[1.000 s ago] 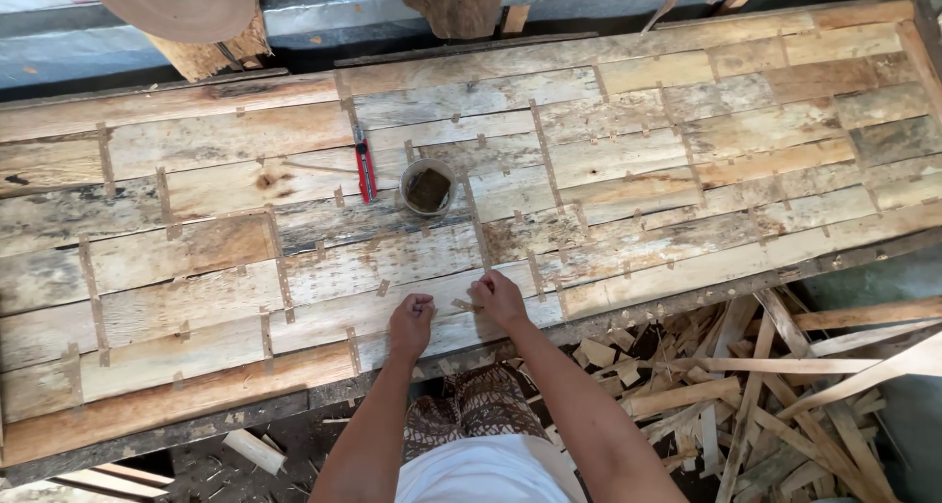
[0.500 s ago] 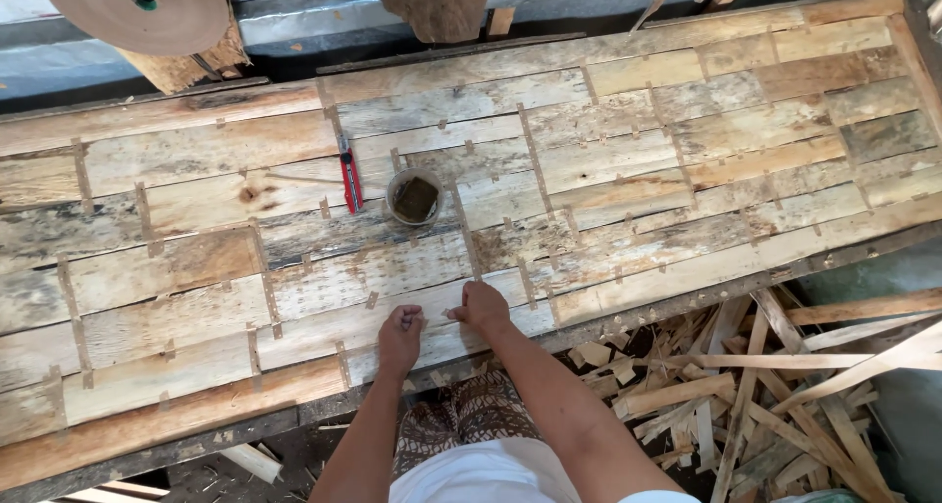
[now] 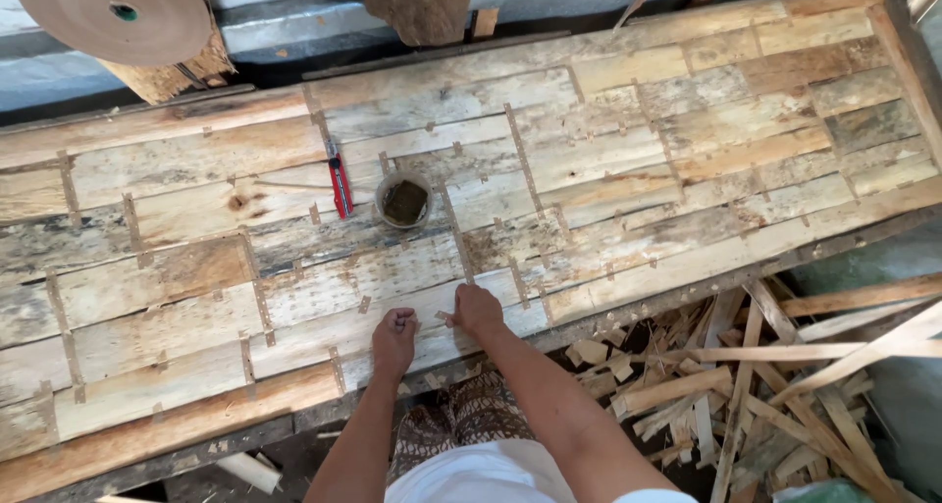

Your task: Manually fitting and aligning small wood pieces to create a larger mosaic-style wood surface.

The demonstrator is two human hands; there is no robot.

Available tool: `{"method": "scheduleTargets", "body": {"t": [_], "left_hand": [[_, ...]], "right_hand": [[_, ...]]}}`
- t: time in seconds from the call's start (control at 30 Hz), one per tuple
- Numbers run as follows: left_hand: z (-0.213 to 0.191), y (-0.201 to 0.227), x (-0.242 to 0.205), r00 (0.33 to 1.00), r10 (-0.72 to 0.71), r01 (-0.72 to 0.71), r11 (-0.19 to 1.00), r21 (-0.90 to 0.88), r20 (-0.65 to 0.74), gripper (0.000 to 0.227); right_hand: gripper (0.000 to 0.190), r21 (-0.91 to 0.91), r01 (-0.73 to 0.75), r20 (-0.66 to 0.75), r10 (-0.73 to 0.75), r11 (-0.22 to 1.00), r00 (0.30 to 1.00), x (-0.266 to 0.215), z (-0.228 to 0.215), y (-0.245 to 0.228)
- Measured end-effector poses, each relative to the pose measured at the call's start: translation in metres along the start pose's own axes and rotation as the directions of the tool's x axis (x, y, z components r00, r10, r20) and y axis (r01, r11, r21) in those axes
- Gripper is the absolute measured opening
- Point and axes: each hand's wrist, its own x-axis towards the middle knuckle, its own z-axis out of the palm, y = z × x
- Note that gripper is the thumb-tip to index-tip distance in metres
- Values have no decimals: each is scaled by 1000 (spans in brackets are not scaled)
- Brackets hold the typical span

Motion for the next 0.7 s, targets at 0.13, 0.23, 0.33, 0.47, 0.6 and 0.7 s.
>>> {"method": "scheduleTargets", "body": {"t": [0.13, 0.23, 0.33, 0.47, 0.6, 0.7], "left_hand": [[3, -8, 4, 999, -52, 53, 997, -47, 16, 20], [1, -12, 3, 998, -62, 63, 997, -39, 25, 21], [2, -25, 10, 997, -58, 64, 991, -116, 47, 21], [7, -48, 14, 998, -4, 20, 970, -243, 64, 23], [-3, -12, 3, 996, -78, 85, 984, -158, 49, 23], [-3, -16, 4, 997, -60, 67, 986, -153, 50, 22]], "right_hand": [[47, -42, -71, 81, 74, 997, 994, -5, -9, -1], [49, -7, 18, 141, -17, 1000, 990, -3, -7, 16], [45, 196, 73, 137, -101, 978, 985, 10, -1, 33], [28, 303, -1, -66, 22, 953, 998, 1, -8, 6], [31, -33, 297, -465, -278, 954, 840, 3, -1, -32], [50, -115, 393, -464, -399, 912, 791, 11, 15, -46]]}}
